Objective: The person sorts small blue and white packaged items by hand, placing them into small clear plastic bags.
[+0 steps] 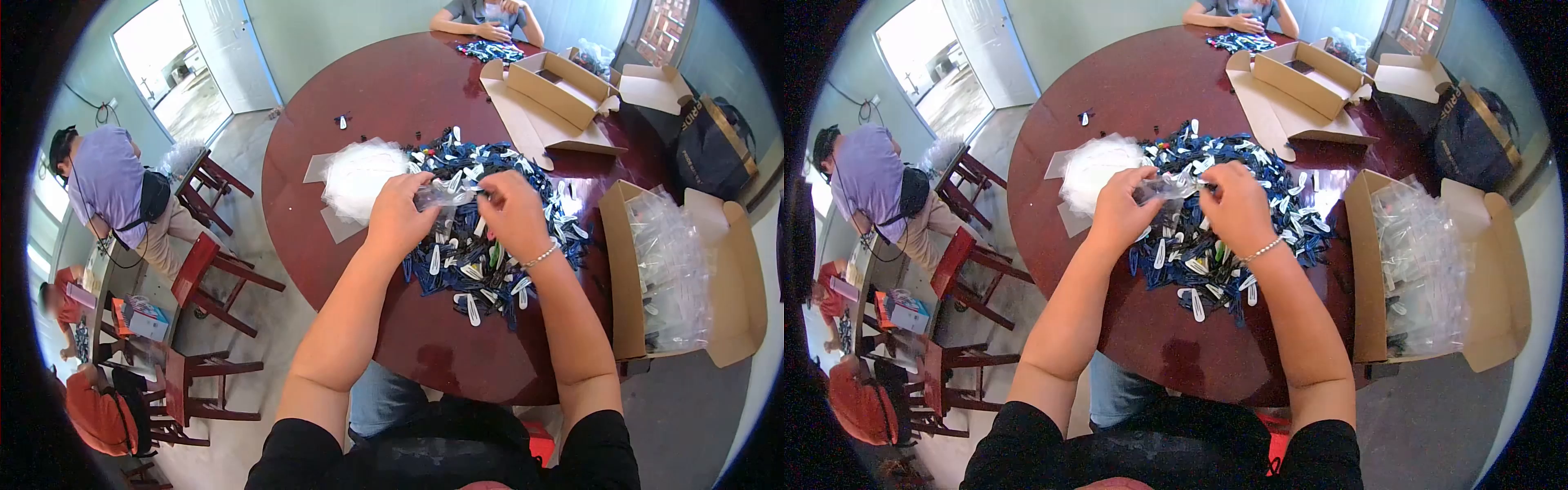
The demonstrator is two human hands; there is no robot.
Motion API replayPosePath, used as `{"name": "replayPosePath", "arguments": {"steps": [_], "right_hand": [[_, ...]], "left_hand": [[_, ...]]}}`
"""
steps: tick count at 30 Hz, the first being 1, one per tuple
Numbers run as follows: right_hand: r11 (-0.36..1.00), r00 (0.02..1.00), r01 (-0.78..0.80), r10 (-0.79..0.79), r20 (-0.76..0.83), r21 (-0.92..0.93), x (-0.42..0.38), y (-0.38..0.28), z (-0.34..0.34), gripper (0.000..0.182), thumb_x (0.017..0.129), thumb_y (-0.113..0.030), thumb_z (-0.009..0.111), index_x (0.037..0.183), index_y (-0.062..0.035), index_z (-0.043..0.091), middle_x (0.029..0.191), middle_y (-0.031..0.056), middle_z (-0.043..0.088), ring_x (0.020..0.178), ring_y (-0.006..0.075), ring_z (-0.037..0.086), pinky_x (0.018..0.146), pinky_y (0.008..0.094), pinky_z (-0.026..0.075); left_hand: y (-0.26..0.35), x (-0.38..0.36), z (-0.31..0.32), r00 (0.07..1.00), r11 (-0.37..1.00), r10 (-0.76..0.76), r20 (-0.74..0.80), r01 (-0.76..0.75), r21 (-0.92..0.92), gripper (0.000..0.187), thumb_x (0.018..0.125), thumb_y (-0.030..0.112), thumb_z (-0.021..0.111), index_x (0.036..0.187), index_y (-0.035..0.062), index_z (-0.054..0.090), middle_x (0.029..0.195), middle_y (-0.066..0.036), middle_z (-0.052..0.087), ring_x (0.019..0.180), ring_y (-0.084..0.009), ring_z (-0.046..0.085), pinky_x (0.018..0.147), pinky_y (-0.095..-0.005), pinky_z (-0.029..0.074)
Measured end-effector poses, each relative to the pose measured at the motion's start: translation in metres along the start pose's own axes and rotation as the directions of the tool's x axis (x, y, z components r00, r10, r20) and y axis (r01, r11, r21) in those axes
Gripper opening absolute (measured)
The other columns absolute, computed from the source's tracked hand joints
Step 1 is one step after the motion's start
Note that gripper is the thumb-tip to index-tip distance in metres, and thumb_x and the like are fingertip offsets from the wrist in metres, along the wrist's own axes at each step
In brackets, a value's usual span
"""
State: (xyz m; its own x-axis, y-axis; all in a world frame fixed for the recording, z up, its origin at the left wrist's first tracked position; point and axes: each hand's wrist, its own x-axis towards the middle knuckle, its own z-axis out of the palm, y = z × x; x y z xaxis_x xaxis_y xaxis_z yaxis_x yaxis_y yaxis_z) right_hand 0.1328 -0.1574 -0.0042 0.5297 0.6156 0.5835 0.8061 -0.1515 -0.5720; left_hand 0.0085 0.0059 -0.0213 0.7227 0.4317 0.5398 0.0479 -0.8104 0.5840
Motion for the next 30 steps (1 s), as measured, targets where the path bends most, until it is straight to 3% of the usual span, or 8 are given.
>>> {"name": "replayPosePath", "arguments": {"steps": [6,12,15,18,20,23,25,30], "right_hand": [[0.97,0.992,-0.054,0.079,-0.098,0.237,0.007,-0.019,-0.012,0.011,0.081,0.0,0.069,0.092,-0.0016,0.065,0.09,0.0046,0.062,0.076,0.0101,0.061,0.068,0.024,0.052],[0.89,0.999,-0.046,0.038,0.028,0.454,0.0,-0.03,-0.004,0.012,0.086,-0.004,0.068,0.098,0.0002,0.068,0.097,0.0041,0.066,0.083,0.0075,0.062,0.072,0.0222,0.051],[0.91,0.997,-0.075,0.072,0.023,0.407,0.0,-0.028,-0.008,0.015,0.089,-0.006,0.065,0.103,0.0008,0.068,0.096,0.004,0.068,0.083,0.0065,0.061,0.073,0.0217,0.05],[0.921,0.99,-0.136,0.14,0.014,0.366,0.003,-0.023,-0.013,0.015,0.091,-0.007,0.063,0.102,0.0008,0.068,0.091,0.003,0.069,0.081,0.006,0.061,0.072,0.0212,0.049],[0.925,0.986,-0.157,0.166,0.004,0.345,0.005,-0.014,-0.015,0.014,0.091,-0.007,0.063,0.101,0.0008,0.069,0.088,0.0023,0.069,0.079,0.0056,0.06,0.071,0.0207,0.049],[0.968,0.99,-0.143,0.143,0.015,0.207,0.007,0.007,-0.017,0.014,0.088,-0.007,0.065,0.099,0.0005,0.069,0.087,0.0054,0.071,0.077,0.0081,0.063,0.071,0.0228,0.051],[0.994,0.989,-0.112,0.111,0.1,0.006,0.01,0.012,-0.024,0.014,0.084,-0.006,0.067,0.097,-0.0001,0.07,0.087,0.0101,0.072,0.077,0.0145,0.067,0.072,0.0264,0.053],[0.993,0.965,-0.045,0.073,0.252,-0.113,0.011,0.018,-0.04,0.015,0.078,-0.002,0.067,0.093,-0.0011,0.07,0.087,0.0107,0.07,0.075,0.0205,0.067,0.071,0.0297,0.053]], "left_hand": [[0.006,-0.001,-0.001,1.0,1.0,-0.004,-0.006,0.004,0.009,0.043,0.071,0.012,0.075,0.112,0.0047,0.065,0.109,-0.015,0.065,0.104,-0.0307,0.061,0.088,-0.0372,0.05],[0.004,-0.002,0.001,1.0,0.999,0.021,0.011,-0.02,-0.026,0.044,0.071,0.011,0.075,0.114,0.0056,0.065,0.109,-0.015,0.064,0.106,-0.0312,0.06,0.09,-0.0376,0.05],[0.002,-0.001,0.002,0.999,0.998,0.052,0.009,-0.052,-0.02,0.046,0.071,0.01,0.075,0.116,0.0057,0.064,0.107,-0.014,0.066,0.102,-0.0291,0.062,0.087,-0.0359,0.051],[-0.001,0.001,0.003,0.997,0.99,-0.049,0.058,0.056,-0.127,0.044,0.075,0.011,0.075,0.117,0.0031,0.064,0.107,-0.011,0.068,0.098,-0.0222,0.065,0.084,-0.0322,0.052],[-0.007,0.001,0.006,0.986,0.928,-0.149,0.07,0.164,-0.334,0.043,0.079,0.013,0.075,0.118,0.0011,0.063,0.108,-0.009,0.068,0.095,-0.0156,0.064,0.081,-0.0286,0.052],[-0.012,0.003,0.007,0.95,0.772,-0.283,0.129,0.306,-0.557,0.042,0.079,0.019,0.075,0.115,-0.0003,0.064,0.105,-0.011,0.069,0.094,-0.0184,0.066,0.083,-0.0308,0.052],[-0.008,0.004,0.002,0.945,0.753,-0.301,0.127,0.317,-0.577,0.042,0.08,0.019,0.075,0.115,-0.0013,0.064,0.104,-0.011,0.069,0.095,-0.0174,0.065,0.083,-0.0306,0.051],[-0.014,0.004,0.005,0.938,0.767,-0.32,0.133,0.339,-0.544,0.042,0.081,0.021,0.074,0.115,-0.0017,0.064,0.105,-0.011,0.068,0.096,-0.0167,0.064,0.085,-0.0305,0.05]]}}
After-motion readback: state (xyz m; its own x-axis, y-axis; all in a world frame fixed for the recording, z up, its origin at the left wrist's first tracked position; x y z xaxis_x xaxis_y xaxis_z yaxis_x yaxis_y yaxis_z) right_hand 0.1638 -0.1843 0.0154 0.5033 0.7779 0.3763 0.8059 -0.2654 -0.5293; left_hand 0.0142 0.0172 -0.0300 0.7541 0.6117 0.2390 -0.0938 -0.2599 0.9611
